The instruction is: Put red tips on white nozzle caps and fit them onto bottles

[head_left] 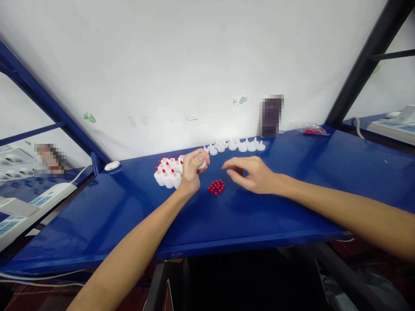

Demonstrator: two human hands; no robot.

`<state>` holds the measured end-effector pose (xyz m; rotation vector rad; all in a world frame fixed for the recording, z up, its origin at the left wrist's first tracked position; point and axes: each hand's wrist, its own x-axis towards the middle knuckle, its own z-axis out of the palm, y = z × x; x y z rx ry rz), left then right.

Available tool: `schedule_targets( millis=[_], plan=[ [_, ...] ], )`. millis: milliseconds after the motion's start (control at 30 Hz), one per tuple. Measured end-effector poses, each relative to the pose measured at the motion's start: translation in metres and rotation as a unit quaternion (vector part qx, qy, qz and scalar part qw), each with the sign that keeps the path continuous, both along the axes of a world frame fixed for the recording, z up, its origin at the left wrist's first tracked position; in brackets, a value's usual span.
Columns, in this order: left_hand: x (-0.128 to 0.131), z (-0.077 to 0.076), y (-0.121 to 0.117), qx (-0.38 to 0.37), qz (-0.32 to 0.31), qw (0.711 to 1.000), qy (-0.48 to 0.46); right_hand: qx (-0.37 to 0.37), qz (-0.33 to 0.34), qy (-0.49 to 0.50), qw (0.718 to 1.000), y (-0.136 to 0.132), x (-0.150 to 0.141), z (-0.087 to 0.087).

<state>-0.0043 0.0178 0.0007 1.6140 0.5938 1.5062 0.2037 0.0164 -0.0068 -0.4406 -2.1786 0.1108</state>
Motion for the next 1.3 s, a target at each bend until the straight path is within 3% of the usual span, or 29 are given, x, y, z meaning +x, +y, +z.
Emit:
schedule_targets(
  millis=[200,500,967,1033,1100,1200,1300],
  plan=[
    [0.000,0.000,-0.002,-0.014,0.002,1.000,0.012,-0.018,-0.006,-0.029,0.999,0.001,0.001,0.000],
    [0.006,0.012,-0.003,-0.088,-0.037,0.994,-0.047,-0.038,-0.017,-0.076,0.996,0.002,0.002,0.002],
    [0.007,0.015,-0.001,-0.074,-0.001,0.996,-0.047,-0.082,-0.010,-0.146,0.986,0.001,0.001,0.002],
    [0.008,0.015,-0.001,-0.080,-0.002,0.996,-0.037,-0.080,-0.040,-0.162,0.983,0.003,0.000,0.001],
    [0.009,0.014,0.000,-0.088,-0.001,0.996,-0.028,-0.065,-0.115,-0.181,0.974,0.009,0.001,0.000],
    [0.010,0.011,0.001,-0.094,0.001,0.995,-0.017,-0.042,-0.269,-0.206,0.940,0.028,0.011,-0.001],
    [0.009,0.008,0.003,-0.093,0.004,0.996,-0.011,-0.066,-0.350,-0.233,0.905,0.051,0.028,-0.003]
  ],
)
